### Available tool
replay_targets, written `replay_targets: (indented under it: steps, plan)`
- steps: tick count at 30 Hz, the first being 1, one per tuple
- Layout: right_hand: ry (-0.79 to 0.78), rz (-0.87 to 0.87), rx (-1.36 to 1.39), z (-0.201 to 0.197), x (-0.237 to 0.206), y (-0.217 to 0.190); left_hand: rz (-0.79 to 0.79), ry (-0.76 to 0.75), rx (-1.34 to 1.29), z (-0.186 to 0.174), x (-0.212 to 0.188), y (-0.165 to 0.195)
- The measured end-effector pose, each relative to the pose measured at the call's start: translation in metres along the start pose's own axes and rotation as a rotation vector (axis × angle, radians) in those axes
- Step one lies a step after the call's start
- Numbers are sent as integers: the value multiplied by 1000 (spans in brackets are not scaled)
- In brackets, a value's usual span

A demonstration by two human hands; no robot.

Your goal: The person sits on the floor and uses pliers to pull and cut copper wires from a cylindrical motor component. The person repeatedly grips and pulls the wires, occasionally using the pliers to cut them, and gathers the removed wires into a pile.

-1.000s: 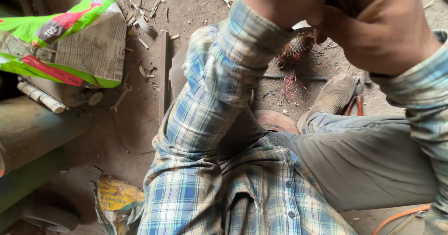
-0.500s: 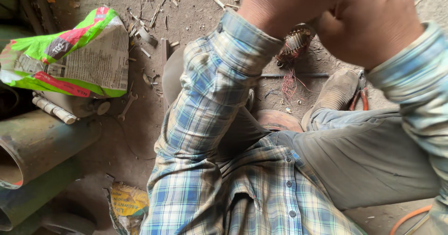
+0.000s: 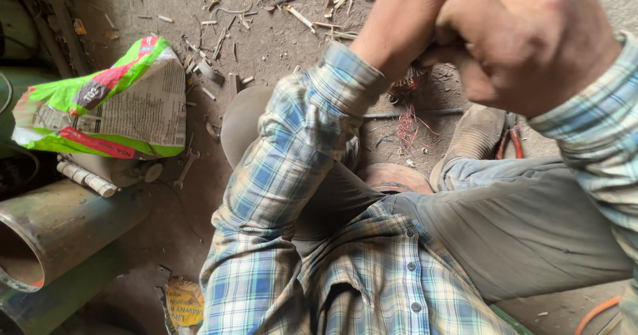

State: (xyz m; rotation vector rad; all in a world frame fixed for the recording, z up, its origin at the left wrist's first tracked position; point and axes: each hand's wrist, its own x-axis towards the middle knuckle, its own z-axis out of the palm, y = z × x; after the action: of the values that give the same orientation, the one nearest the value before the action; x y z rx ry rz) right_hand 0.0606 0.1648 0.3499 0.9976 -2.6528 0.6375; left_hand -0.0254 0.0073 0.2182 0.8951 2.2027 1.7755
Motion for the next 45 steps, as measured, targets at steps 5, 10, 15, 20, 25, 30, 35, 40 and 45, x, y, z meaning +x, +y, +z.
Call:
replay_targets:
  steps: [5, 10, 15, 20, 25, 30, 35, 40, 45]
  plan:
    - [22, 76, -51, 7, 0, 4, -113, 89, -473, -8, -4, 32]
    - [123, 150, 18, -5, -14, 15, -212, -183, -689, -29, 6, 53]
    - [195, 201, -80, -4, -26, 18, -444, -304, -786, -18, -2, 73]
    - [219, 245, -187, 7, -28, 21, -472, -529, -676, -13, -2, 84]
    - [152, 195, -37, 10, -34, 28, -585, -644, -593, -13, -4, 93]
    - [211, -18, -56, -21, -57, 34, -506, -652, -625, -8, -2, 101]
    - [-218, 710, 165, -63, -85, 43, -519, -461, -149, 0, 3, 102]
    - [116, 520, 113, -54, -124, 41, -202, -346, -339, 16, 3, 96]
    - [498, 881, 1140, -9, -129, 36, -163, 26, -690, 34, 14, 93]
